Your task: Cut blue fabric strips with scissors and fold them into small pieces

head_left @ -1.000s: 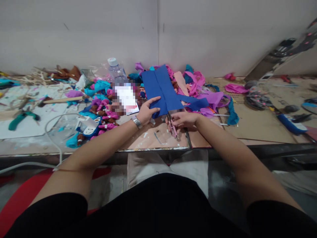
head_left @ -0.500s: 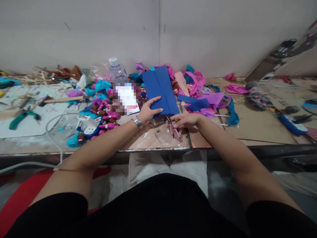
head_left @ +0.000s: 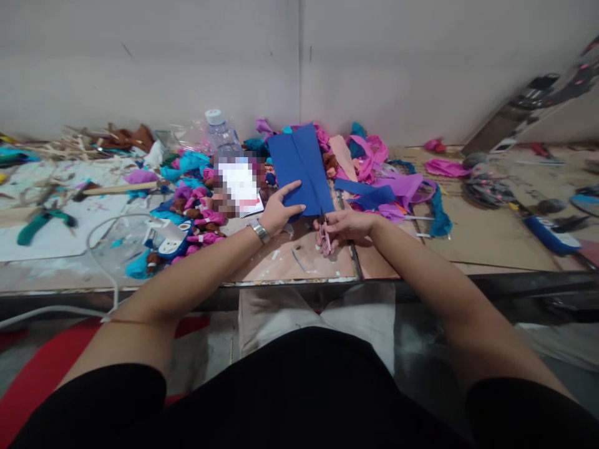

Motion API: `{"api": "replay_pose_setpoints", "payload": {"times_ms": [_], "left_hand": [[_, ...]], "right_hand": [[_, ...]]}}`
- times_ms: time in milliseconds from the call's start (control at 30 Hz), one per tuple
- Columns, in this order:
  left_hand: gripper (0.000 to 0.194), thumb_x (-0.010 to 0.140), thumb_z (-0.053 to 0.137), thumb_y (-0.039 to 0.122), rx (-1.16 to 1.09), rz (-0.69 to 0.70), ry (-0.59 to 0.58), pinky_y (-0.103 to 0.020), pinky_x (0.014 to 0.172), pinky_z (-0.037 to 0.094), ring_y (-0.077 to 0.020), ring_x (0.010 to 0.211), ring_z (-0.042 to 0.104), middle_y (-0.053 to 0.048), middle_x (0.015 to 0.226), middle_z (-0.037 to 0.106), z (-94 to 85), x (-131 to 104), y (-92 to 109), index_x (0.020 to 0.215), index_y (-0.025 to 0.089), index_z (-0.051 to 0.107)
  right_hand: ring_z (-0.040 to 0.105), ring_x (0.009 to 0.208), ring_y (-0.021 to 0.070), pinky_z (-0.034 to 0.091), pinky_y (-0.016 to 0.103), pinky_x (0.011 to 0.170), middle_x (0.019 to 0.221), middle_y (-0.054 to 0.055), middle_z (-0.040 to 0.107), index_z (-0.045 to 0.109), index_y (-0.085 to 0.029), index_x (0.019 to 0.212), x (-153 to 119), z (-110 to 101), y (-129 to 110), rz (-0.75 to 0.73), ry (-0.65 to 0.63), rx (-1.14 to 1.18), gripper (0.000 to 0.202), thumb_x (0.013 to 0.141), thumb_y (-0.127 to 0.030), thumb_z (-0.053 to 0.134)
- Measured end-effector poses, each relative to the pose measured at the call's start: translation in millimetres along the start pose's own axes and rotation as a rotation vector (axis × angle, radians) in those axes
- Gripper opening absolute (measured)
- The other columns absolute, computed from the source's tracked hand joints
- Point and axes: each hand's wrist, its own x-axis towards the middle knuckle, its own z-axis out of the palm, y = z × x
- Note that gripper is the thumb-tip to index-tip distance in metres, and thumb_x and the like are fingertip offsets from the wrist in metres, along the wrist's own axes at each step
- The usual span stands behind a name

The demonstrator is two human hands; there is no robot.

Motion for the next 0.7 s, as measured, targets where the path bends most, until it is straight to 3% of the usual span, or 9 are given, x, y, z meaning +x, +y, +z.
{"api": "replay_pose_setpoints", "payload": {"times_ms": [267,700], "left_hand": [[0.085,0.067,0.087,0.022,0.069,0.026,0.025,-0.049,0.111,0.060,-0.0325,0.130,0.066,-0.016,0.152,0.062,0.4,-1.2,1.5,0.148,0.016,0.061],[0.083,0.070,0.086,0.021,0.162,0.073,0.039,-0.054,0.121,0.051,-0.0337,0.137,0.062,-0.013,0.150,0.063,-3.2,1.0,-5.2,0.150,0.019,0.061]], "right_hand": [[0.082,0.095,0.0248,0.069,0.032,0.078,0.105,0.010,0.080,0.057,-0.017,0.116,0.3,0.3,1.0,-0.009,-0.002,-0.011,0.037,0.094,-0.035,0.081],[0.083,0.094,0.0245,0.070,0.030,0.075,0.105,0.011,0.080,0.057,-0.017,0.116,1.6,-2.5,0.1,0.014,0.016,-0.020,0.039,0.093,-0.035,0.083]]}}
